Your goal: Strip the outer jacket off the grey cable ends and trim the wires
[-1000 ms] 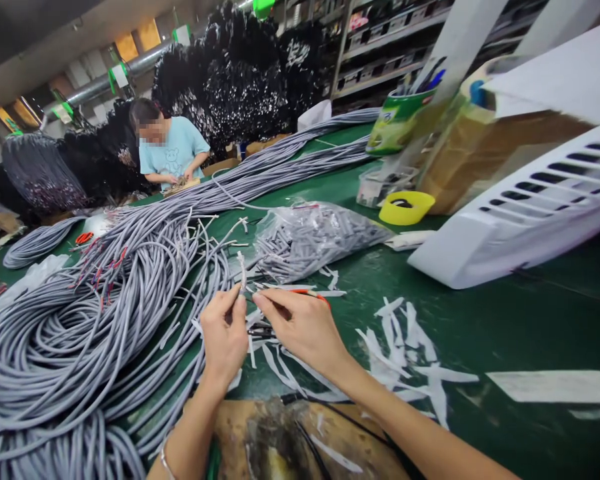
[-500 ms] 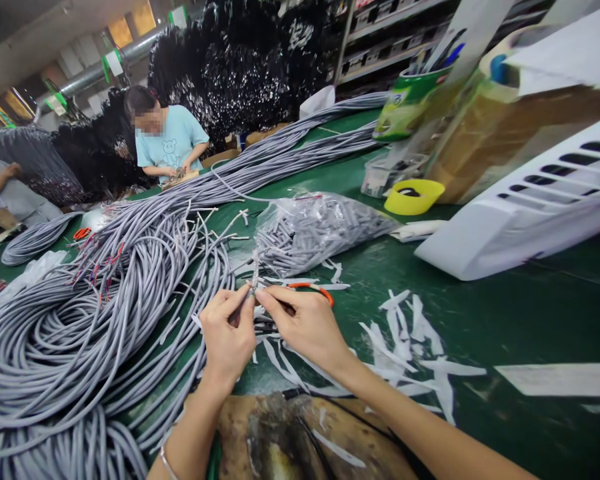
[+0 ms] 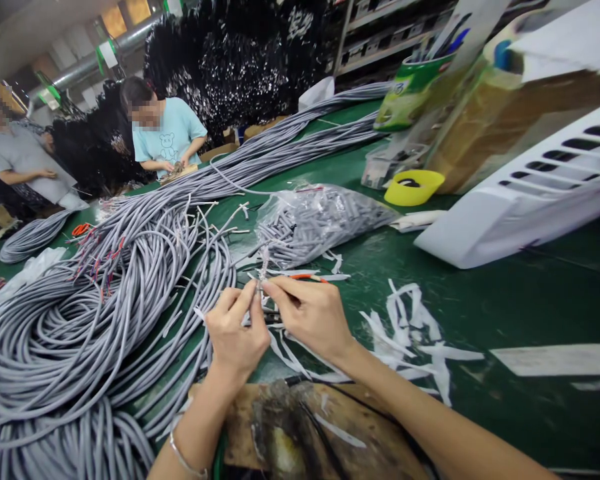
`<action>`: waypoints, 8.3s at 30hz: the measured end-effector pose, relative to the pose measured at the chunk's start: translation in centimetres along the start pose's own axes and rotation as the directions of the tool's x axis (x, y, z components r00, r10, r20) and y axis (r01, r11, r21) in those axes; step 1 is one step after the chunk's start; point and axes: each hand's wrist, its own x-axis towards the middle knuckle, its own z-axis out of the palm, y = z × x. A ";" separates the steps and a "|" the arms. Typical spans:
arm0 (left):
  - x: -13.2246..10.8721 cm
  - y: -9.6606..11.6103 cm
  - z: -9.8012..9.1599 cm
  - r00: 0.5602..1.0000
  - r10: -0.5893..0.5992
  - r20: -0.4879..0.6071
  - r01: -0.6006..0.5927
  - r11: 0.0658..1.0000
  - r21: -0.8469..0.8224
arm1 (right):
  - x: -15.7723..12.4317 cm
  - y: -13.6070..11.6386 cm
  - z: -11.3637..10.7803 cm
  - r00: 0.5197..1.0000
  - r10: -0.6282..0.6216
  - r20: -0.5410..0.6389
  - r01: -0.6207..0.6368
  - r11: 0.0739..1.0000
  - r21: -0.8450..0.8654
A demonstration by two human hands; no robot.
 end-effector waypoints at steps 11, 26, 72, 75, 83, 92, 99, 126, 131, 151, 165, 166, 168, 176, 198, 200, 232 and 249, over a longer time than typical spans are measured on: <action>0.5 -0.4 -0.1 0.997 -0.079 0.013 0.079 0.993 -0.082 | 0.6 0.8 0.1 0.993 0.022 0.114 -0.036 0.992 0.122; 0.7 0.1 -0.7 0.991 -0.110 -0.072 0.110 0.994 -0.009 | 0.6 0.4 -0.7 0.996 -0.028 0.086 0.034 0.997 -0.070; 0.8 0.1 -0.7 0.969 -0.239 0.064 0.247 0.951 -0.183 | 0.6 0.4 -0.9 0.999 -0.014 0.041 0.019 0.993 -0.117; 0.7 0.2 -0.6 0.981 -0.183 0.071 0.192 0.971 -0.145 | 0.6 0.6 -0.9 0.994 0.050 0.094 -0.047 0.998 -0.035; 0.7 0.3 -0.7 0.993 -0.112 0.048 0.114 0.992 -0.046 | 0.5 0.4 -0.8 0.998 -0.052 0.018 0.052 0.999 -0.011; 0.6 0.3 -0.7 0.996 -0.089 0.026 0.090 0.995 -0.032 | 0.4 0.2 -0.5 0.999 -0.038 0.010 0.038 0.999 0.009; 0.5 0.3 -0.9 0.988 -0.133 0.082 0.138 0.989 -0.049 | 0.3 0.2 -0.5 0.972 -0.228 -0.058 0.227 0.973 -0.032; 1.8 -2.4 -0.7 0.956 -0.262 0.135 0.290 0.914 -0.285 | 1.0 0.5 0.9 0.991 -0.120 -0.056 0.125 0.988 0.094; 2.3 -2.4 -0.5 0.716 -0.452 0.532 0.698 0.459 -0.549 | 1.9 0.5 -0.3 0.997 0.025 0.070 -0.044 0.959 0.280; 2.7 -1.2 -0.6 0.594 -0.471 0.652 0.789 0.187 -0.585 | 1.2 1.2 1.1 0.999 -0.035 0.035 0.025 0.968 0.248; 2.6 -0.7 -0.6 0.633 -0.521 0.573 0.734 0.166 -0.659 | 1.0 -0.1 0.9 0.996 -0.013 -0.088 0.035 0.968 0.248; 2.5 -0.8 -0.5 0.639 -0.507 0.578 0.731 0.167 -0.662 | 0.9 -0.1 0.8 0.992 -0.063 -0.113 0.087 0.973 0.215; 2.3 -0.7 -0.5 0.646 -0.484 0.591 0.727 0.151 -0.670 | 0.8 -0.2 0.6 0.965 -0.201 -0.168 0.224 0.966 0.131; 2.0 0.3 -0.6 0.722 -0.520 0.457 0.656 0.303 -0.691 | 0.6 -1.1 0.0 0.995 -0.074 -0.063 0.085 0.975 0.207; 1.9 -1.1 -0.3 0.580 -0.559 0.593 0.702 -0.026 -0.712 | 0.5 1.1 0.0 0.976 0.175 0.128 -0.158 0.979 -0.129; 1.8 -1.1 -0.3 0.566 -0.585 0.580 0.720 0.009 -0.694 | 0.4 0.8 0.0 0.976 0.159 0.150 -0.131 0.975 -0.182; 0.6 -0.8 -0.7 0.840 -0.503 0.206 0.538 0.718 -0.441 | -0.3 0.1 1.3 0.956 0.197 0.218 -0.243 0.948 0.207; 0.7 -0.6 -0.9 0.870 -0.452 0.199 0.492 0.763 -0.419 | -0.2 -1.0 0.1 1.000 -0.024 -0.013 0.023 0.996 -0.089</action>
